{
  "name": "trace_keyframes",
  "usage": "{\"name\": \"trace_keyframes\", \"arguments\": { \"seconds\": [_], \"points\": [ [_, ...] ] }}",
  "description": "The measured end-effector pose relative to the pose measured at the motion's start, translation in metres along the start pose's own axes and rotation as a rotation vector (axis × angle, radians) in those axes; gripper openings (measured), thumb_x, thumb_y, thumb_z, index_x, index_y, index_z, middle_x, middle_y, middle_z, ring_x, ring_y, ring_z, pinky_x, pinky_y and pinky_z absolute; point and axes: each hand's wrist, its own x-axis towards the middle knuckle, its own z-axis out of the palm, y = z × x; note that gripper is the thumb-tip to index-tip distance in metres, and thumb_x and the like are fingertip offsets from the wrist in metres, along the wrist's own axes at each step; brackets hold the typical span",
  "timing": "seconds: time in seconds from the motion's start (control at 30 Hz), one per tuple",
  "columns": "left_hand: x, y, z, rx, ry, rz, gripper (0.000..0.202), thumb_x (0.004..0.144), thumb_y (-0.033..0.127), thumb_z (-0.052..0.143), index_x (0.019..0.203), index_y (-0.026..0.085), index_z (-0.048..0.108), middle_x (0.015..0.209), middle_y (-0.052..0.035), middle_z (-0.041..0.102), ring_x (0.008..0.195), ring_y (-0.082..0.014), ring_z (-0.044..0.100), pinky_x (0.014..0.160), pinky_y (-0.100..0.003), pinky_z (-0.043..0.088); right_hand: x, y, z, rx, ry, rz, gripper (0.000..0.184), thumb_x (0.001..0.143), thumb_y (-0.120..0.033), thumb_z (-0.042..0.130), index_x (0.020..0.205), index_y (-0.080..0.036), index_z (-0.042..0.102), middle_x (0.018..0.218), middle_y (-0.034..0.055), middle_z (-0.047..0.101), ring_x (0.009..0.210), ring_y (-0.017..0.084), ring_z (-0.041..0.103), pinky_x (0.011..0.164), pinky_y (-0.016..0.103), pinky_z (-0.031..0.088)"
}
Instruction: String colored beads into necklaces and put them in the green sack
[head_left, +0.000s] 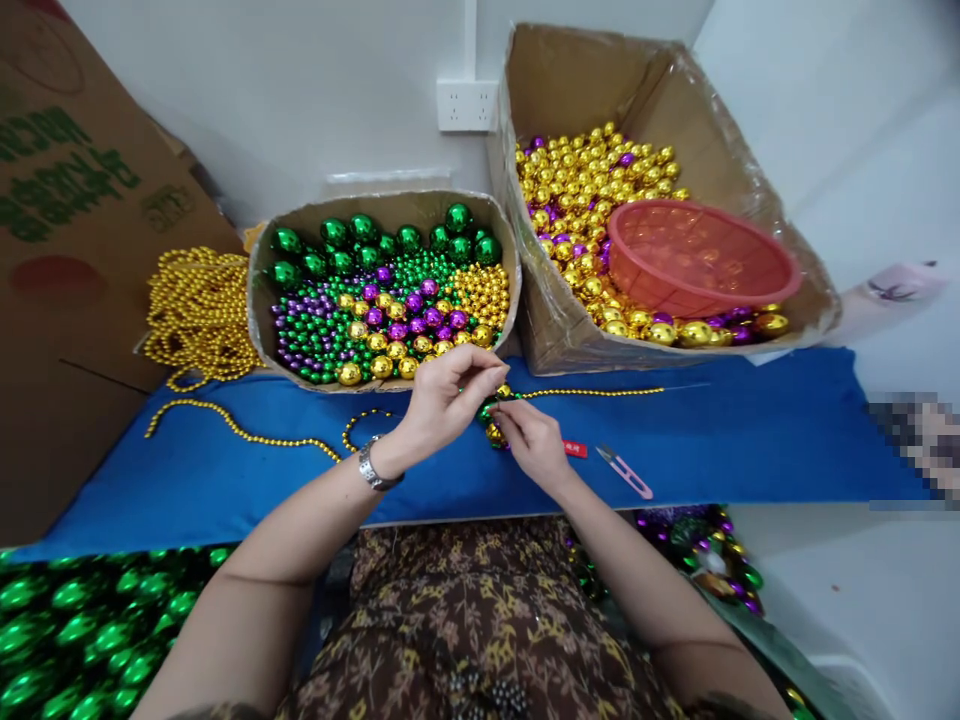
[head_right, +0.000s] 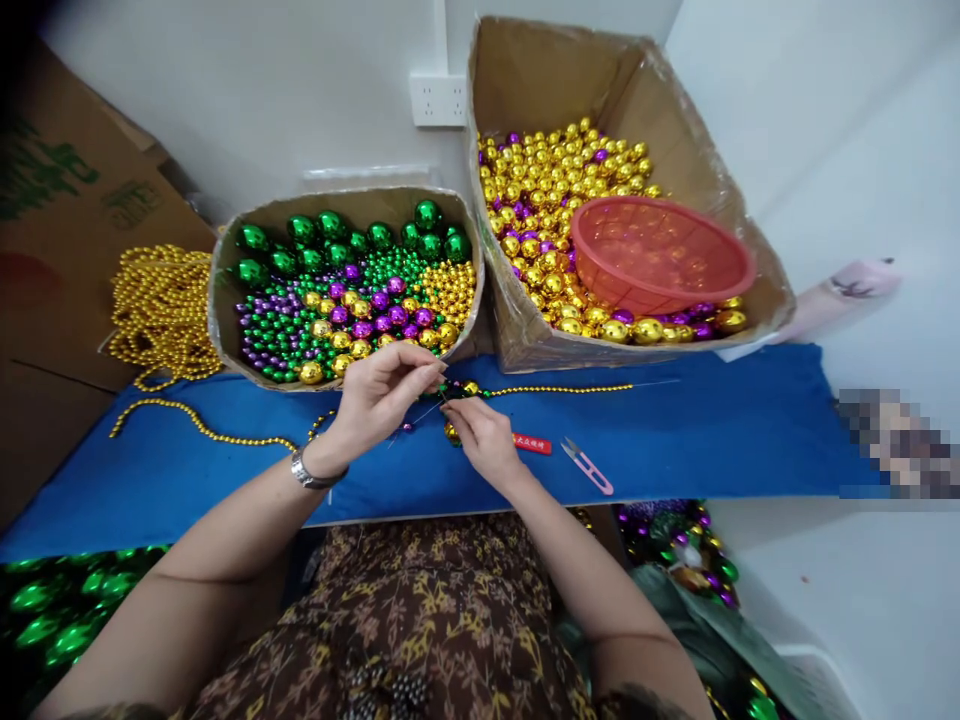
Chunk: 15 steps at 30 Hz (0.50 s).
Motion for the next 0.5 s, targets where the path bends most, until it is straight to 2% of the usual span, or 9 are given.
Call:
{"name": "trace_keyframes", "arguments": {
  "seconds": [0.13,0.23,0.3,0.4,0.47,0.5],
  "points": [
    [0.001,0.004,-0.003,-0.132,0.08,-0.067,0.014,0.084,0.032,0.064,0.083,0.018,0.062,0.074,-0.0025,0.067,0.067,-0.013,0.063,0.063,-0.026,0.053,-0.013,0.016,0.006,0.066,0.002,0.077,0.021,0.095,-0.03,0.049,0.097,-0.02,0.068,0.095,0.0059,0.073,0.086,0.017,0.069,0.081,0.031,0.054],
    [0.002,0.002,-0.001,-0.171,0.078,-0.114,0.018,0.082,0.036,0.066,0.081,0.019,0.061,0.073,-0.0022,0.068,0.066,-0.0131,0.064,0.064,-0.027,0.054,-0.016,0.017,0.004,0.182,-0.004,0.174,0.026,0.093,-0.035,0.052,0.111,-0.021,0.065,0.1,0.006,0.073,0.087,0.017,0.069,0.076,0.03,0.056],
    [0.001,0.0,0.001,-0.192,0.087,-0.132,0.019,0.082,0.037,0.067,0.08,0.019,0.06,0.073,-0.0023,0.068,0.066,-0.0133,0.064,0.064,-0.028,0.054,-0.016,0.013,0.003,0.273,-0.017,0.245,0.031,0.093,-0.039,0.051,0.114,-0.021,0.063,0.097,0.0057,0.073,0.076,0.016,0.07,0.067,0.027,0.056],
    [-0.002,-0.006,0.0,-0.244,0.102,-0.137,0.02,0.084,0.038,0.065,0.085,0.018,0.062,0.078,-0.0037,0.069,0.068,-0.0137,0.065,0.065,-0.028,0.054,-0.015,0.004,-0.002,0.309,-0.03,0.293,0.03,0.093,-0.043,0.05,0.102,-0.02,0.067,0.082,0.0032,0.071,0.06,0.013,0.066,0.06,0.025,0.055],
    [-0.006,-0.015,-0.003,-0.292,0.026,-0.135,0.027,0.087,0.042,0.06,0.1,0.019,0.063,0.093,-0.0068,0.07,0.079,-0.0161,0.067,0.074,-0.031,0.055,-0.013,-0.007,-0.01,0.32,-0.004,0.302,0.031,0.093,-0.045,0.05,0.098,-0.02,0.067,0.074,0.0015,0.069,0.059,0.012,0.065,0.06,0.025,0.055],
    [-0.01,-0.02,-0.004,-0.292,-0.063,-0.129,0.032,0.088,0.044,0.057,0.108,0.02,0.062,0.103,-0.0085,0.07,0.089,-0.0183,0.067,0.08,-0.033,0.054,-0.012,-0.013,-0.015,0.336,0.014,0.306,0.031,0.093,-0.046,0.049,0.098,-0.02,0.066,0.072,0.0008,0.068,0.059,0.012,0.065,0.06,0.025,0.055]
  ]
}}
